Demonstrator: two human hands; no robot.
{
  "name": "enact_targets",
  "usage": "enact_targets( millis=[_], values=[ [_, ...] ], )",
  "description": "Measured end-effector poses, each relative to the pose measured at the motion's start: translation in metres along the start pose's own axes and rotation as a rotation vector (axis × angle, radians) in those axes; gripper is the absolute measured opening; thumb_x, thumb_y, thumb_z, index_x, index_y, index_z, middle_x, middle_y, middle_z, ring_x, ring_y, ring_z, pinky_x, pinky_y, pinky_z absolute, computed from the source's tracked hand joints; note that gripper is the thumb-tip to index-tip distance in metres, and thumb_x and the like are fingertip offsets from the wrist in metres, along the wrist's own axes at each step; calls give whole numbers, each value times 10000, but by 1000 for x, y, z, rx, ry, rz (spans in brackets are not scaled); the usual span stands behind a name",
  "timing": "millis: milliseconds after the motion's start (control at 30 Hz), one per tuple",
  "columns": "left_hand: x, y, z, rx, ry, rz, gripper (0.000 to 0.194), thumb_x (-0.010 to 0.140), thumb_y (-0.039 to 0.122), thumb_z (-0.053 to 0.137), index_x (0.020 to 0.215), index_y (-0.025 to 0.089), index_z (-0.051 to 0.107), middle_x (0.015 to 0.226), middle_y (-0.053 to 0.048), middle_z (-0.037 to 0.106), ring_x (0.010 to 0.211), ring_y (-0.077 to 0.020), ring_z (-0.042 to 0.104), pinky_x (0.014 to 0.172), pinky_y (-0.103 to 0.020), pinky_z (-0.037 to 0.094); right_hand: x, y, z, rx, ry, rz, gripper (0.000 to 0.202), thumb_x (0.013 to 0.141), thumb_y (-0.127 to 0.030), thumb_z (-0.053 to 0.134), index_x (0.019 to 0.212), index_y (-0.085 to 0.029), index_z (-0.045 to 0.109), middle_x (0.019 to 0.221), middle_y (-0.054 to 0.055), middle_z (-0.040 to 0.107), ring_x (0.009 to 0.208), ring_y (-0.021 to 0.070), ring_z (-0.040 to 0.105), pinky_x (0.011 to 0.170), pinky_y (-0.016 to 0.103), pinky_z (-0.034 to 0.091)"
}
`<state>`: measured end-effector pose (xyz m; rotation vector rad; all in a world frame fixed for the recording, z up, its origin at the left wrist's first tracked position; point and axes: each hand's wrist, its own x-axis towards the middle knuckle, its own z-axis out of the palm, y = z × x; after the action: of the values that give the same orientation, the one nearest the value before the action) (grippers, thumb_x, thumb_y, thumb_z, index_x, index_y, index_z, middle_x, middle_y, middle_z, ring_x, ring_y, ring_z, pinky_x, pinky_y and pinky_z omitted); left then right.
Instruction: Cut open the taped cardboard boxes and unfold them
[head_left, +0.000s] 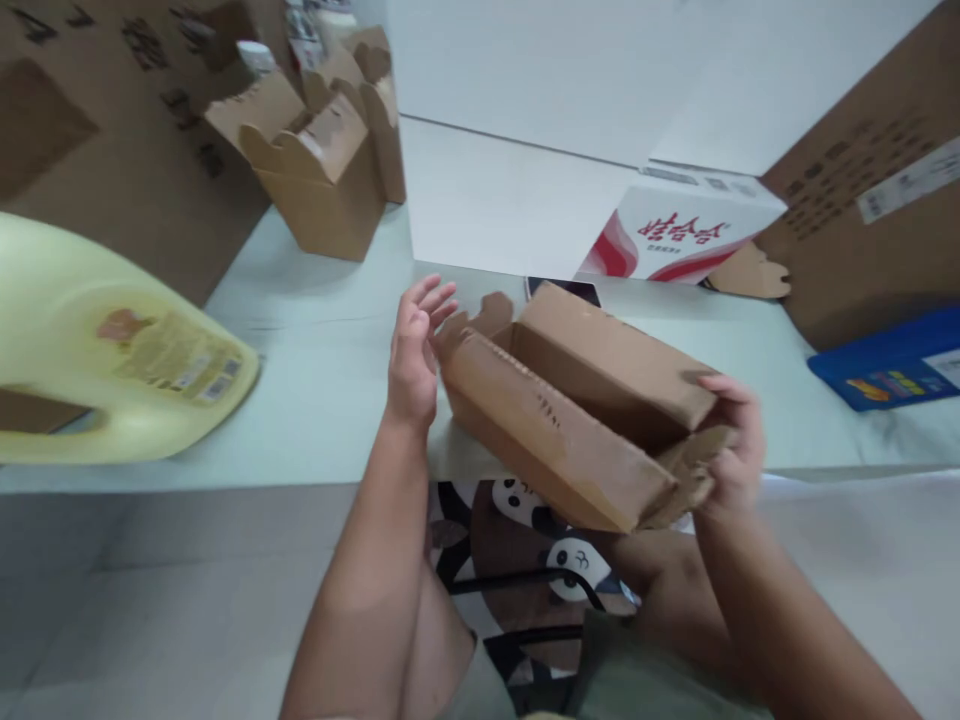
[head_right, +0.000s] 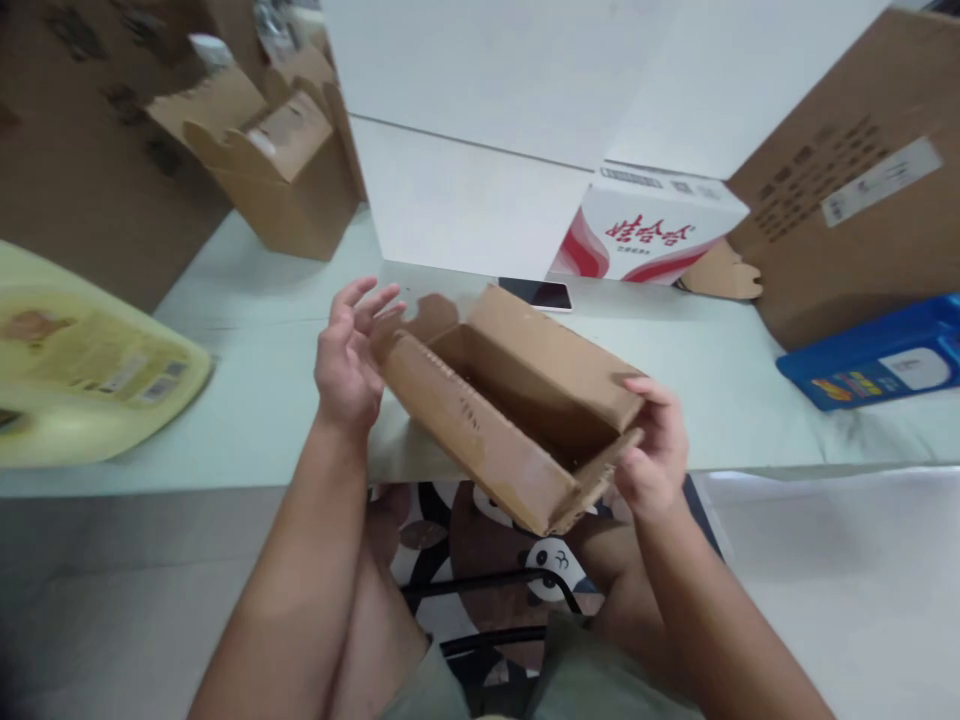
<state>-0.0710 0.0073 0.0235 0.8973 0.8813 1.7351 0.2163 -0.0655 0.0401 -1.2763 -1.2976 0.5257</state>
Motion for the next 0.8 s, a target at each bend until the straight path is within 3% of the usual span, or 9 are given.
enact_targets(
  millis=[100, 200, 300, 367, 467, 567, 633, 700, 800],
  values=[
    [-2, -11, 15, 130, -148, 90, 415, 875, 577, 635, 1105, 260, 774, 1315, -61, 703, 1257, -290, 640, 1096, -385, 495, 6, 18, -7, 1, -33, -142, 657, 662, -817, 707, 1045, -289, 626, 1018, 84, 617, 946, 287, 623, 817, 418, 515],
    [5, -21, 18, 268, -203, 310, 415, 893, 593, 600, 1045, 267, 808, 1312, -61, 687, 1260, -293, 632, 1076, -402, 525, 11, 38, -14, -12, -91, -249, 547, 834, -746, 608, 1115, -281, 672, 1004, 72, 615, 960, 278, 617, 862, 428, 496],
    [12, -28, 20, 424, -289, 575, 393, 962, 502, 539, 997, 239, 829, 1285, -72, 681, 1193, -254, 657, 1080, -399, 512, 11, 52, -21, 0, -131, -253, 486, 922, -684, 561, 1155, -283, 708, 1021, 67, 612, 988, 266, 609, 894, 430, 486],
    [13, -28, 24, 523, -327, 663, 352, 962, 430, 550, 951, 210, 825, 1249, -81, 690, 1193, -243, 638, 1106, -399, 480, 8, 57, -24, 22, -128, -203, 500, 933, -705, 537, 1124, -277, 710, 995, 58, 596, 936, 247, 605, 837, 405, 495],
    [11, -20, 33, 560, -276, 709, 332, 929, 393, 551, 877, 190, 809, 1097, -93, 708, 1122, -244, 618, 1072, -426, 487, 3, 62, -25, 71, -118, -135, 524, 942, -732, 502, 1127, -280, 689, 917, 31, 549, 797, 209, 557, 709, 357, 464],
    [6, -3, 40, 630, -218, 777, 304, 882, 363, 580, 909, 194, 832, 1045, -98, 683, 1068, -256, 623, 1060, -479, 493, -1, 66, -24, 125, -184, -129, 470, 971, -680, 503, 1205, -302, 655, 975, 33, 564, 853, 214, 568, 771, 370, 483],
    [1, 9, 45, 818, -313, 762, 296, 875, 365, 616, 986, 210, 843, 1174, -109, 658, 1158, -281, 616, 1083, -499, 470, -3, 68, -24, 157, -246, -135, 429, 988, -631, 511, 1260, -320, 624, 1082, 46, 601, 970, 232, 598, 886, 405, 505],
    [-7, 18, 50, 986, -450, 653, 244, 890, 356, 635, 850, 228, 839, 1256, -102, 635, 1249, -298, 604, 1012, -473, 501, -5, 69, -26, 185, -279, -108, 444, 994, -624, 501, 1316, -331, 589, 1164, 57, 622, 1052, 251, 611, 962, 440, 509],
    [-19, 17, 57, 796, -361, 654, 218, 833, 221, 640, 664, 242, 776, 1015, -66, 654, 1152, -228, 646, 874, -379, 544, -7, 70, -28, 192, -289, -39, 521, 987, -666, 469, 1363, -318, 563, 1202, 78, 643, 1075, 271, 629, 978, 468, 524]
  ],
)
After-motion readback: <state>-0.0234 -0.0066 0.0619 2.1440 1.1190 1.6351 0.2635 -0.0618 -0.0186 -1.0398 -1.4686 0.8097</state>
